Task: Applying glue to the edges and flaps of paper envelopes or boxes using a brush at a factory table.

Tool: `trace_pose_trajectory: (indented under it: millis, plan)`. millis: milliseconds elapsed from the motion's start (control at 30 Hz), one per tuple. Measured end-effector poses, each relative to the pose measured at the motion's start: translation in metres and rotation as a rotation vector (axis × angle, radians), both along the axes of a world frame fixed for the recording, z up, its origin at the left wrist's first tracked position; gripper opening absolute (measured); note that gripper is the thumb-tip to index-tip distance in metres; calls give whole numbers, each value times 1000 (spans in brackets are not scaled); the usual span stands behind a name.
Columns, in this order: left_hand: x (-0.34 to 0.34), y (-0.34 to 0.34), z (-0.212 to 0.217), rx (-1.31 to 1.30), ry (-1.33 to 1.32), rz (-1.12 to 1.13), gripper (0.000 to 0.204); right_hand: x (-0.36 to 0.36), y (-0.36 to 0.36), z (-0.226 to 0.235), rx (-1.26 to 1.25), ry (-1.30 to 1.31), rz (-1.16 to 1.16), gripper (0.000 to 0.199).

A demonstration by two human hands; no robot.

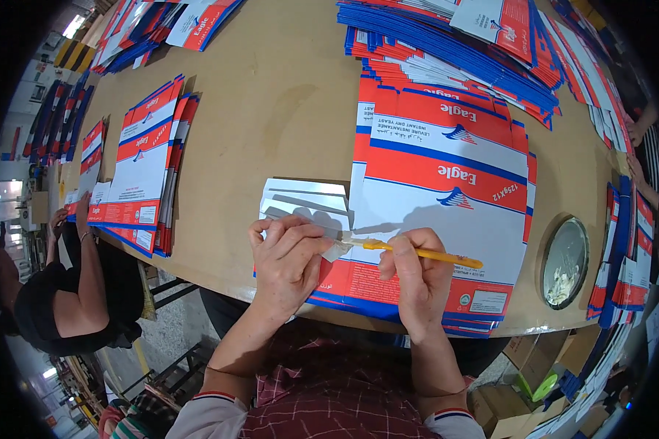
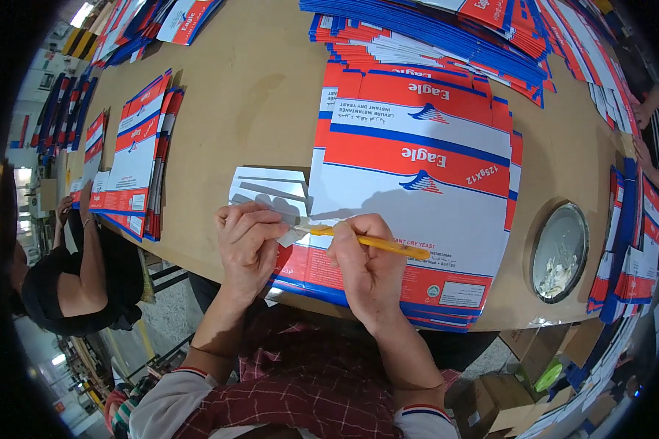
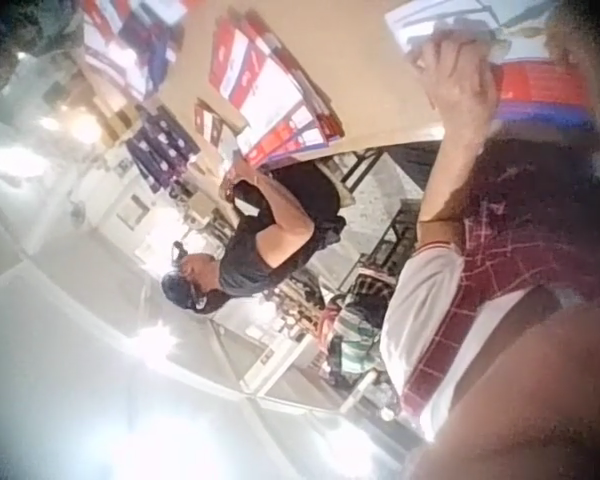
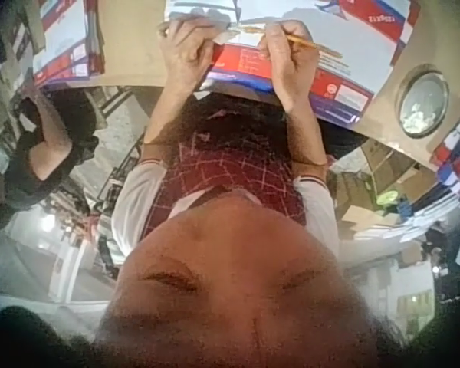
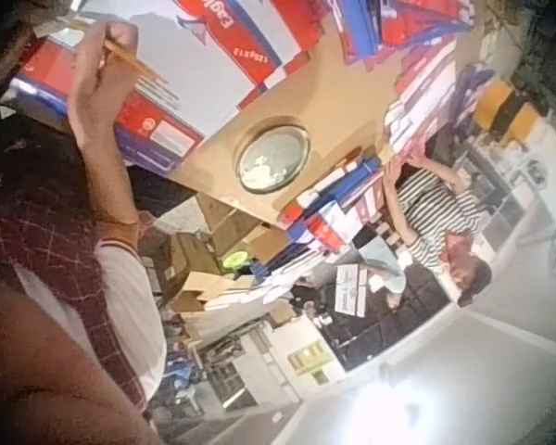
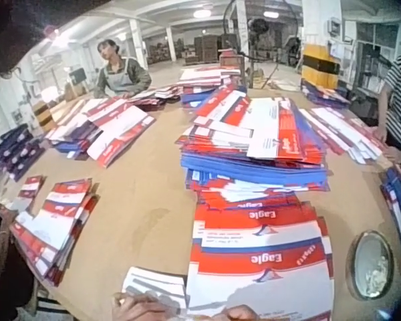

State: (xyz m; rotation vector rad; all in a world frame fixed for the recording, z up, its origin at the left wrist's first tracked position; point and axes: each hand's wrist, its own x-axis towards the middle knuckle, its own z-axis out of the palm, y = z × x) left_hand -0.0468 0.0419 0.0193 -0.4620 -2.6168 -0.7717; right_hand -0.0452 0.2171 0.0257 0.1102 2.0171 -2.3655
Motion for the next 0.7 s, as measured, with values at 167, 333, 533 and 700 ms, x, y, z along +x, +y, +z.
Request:
trace_pose_trajectory:
  millis: [167, 333, 533, 700]
  plan:
    - [0, 1, 0, -9, -2, 5, 26, -1, -1, 6, 115, -97, 41, 10]
    - [0, 3, 1, -20, 2, 12, 24, 2, 2, 3, 235, -31, 78, 12]
    - [1, 2, 0, -14, 5, 7, 25, 4, 5, 1, 293, 93, 71, 10]
    - [2, 1, 1, -13, 7, 5, 26, 4, 4, 3, 249, 134, 69, 6]
